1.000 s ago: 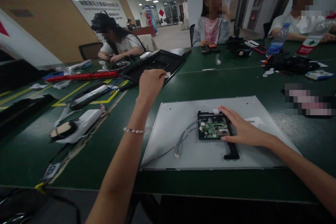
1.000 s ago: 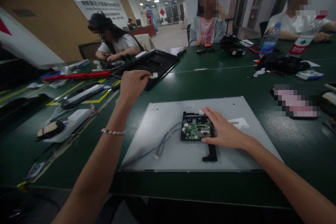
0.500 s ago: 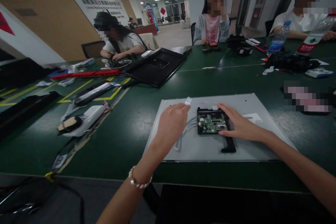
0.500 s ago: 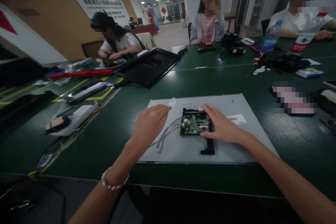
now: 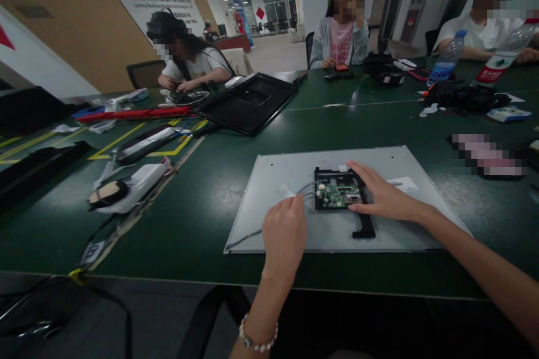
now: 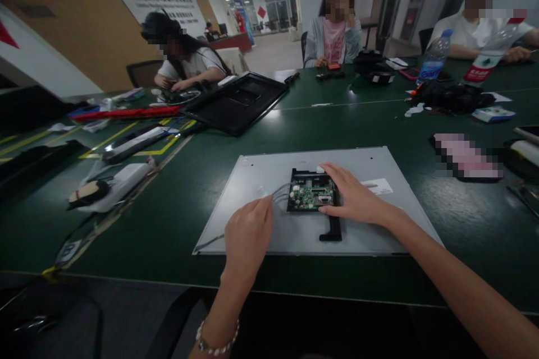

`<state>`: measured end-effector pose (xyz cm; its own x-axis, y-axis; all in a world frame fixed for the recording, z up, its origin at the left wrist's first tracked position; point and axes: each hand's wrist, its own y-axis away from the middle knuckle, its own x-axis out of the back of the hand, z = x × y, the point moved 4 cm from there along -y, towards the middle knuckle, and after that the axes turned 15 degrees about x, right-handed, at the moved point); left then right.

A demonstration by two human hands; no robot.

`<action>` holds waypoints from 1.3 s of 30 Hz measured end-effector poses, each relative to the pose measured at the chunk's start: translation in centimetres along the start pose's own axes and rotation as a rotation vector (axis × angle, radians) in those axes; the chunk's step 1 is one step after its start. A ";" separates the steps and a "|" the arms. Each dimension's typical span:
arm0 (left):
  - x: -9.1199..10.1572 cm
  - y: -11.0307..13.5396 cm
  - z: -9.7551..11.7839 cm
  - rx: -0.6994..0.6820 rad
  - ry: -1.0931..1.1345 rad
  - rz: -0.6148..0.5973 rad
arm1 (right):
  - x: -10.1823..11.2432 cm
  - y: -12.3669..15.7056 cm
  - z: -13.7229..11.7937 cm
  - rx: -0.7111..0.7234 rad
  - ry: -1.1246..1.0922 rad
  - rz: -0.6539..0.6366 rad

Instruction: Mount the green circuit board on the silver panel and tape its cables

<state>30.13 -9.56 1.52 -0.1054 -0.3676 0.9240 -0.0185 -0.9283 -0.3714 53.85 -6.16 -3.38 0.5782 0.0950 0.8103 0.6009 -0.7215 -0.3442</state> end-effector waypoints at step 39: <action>-2.8 0.2 -2.2 0.211 0.456 -0.185 | 4.1 1.8 0.0 -0.160 -0.015 0.147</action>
<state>28.25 -8.62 -1.33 -0.5416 -0.1786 0.8215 0.1176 -0.9837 -0.1363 57.27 -7.04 -0.69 0.6618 -0.0097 0.7496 0.4150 -0.8280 -0.3770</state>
